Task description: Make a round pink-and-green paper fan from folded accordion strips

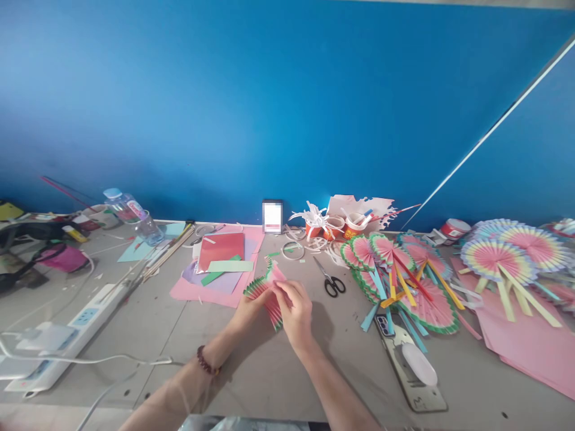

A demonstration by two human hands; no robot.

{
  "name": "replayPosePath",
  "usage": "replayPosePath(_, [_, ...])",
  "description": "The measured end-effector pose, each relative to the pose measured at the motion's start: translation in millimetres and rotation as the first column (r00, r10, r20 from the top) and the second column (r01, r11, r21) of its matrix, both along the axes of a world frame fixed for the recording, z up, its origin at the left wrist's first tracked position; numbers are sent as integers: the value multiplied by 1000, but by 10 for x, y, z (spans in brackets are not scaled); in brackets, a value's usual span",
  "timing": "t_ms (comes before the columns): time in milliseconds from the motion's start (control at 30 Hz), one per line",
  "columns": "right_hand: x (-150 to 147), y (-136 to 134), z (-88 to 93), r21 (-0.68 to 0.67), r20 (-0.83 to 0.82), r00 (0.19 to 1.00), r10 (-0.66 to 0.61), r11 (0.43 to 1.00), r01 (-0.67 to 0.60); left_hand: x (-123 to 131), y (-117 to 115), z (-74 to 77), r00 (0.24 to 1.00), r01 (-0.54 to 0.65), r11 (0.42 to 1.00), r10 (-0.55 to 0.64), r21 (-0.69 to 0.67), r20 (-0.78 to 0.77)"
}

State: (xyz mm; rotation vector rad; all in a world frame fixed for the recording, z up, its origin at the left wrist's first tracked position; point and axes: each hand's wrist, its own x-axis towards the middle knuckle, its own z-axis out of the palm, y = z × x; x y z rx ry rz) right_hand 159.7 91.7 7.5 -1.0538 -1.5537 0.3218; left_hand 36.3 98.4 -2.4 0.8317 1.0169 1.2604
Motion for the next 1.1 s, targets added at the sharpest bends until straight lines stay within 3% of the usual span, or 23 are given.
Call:
replayPosePath(233, [0, -16, 12, 5, -4, 1000, -28, 1000, 28, -22, 21, -66, 998, 66, 995, -64, 69, -25])
replayPosePath(467, [2, -19, 39, -20, -8, 1000, -16, 1000, 15, -8, 22, -22, 997, -51, 985, 59, 164, -46])
replayPosePath(633, [0, -18, 45, 44, -10, 1000, -20, 999, 20, -14, 21, 13, 999, 7, 983, 3, 184, -54])
replayPosePath(967, [37, -36, 73, 162, -48, 998, -29, 986, 36, 17, -23, -1, 970, 117, 948, -45, 297, -240])
replayPosePath(1100, [60, -20, 82, 132, -31, 999, 44, 990, -39, 61, -44, -65, 975, 118, 964, -67, 237, -211])
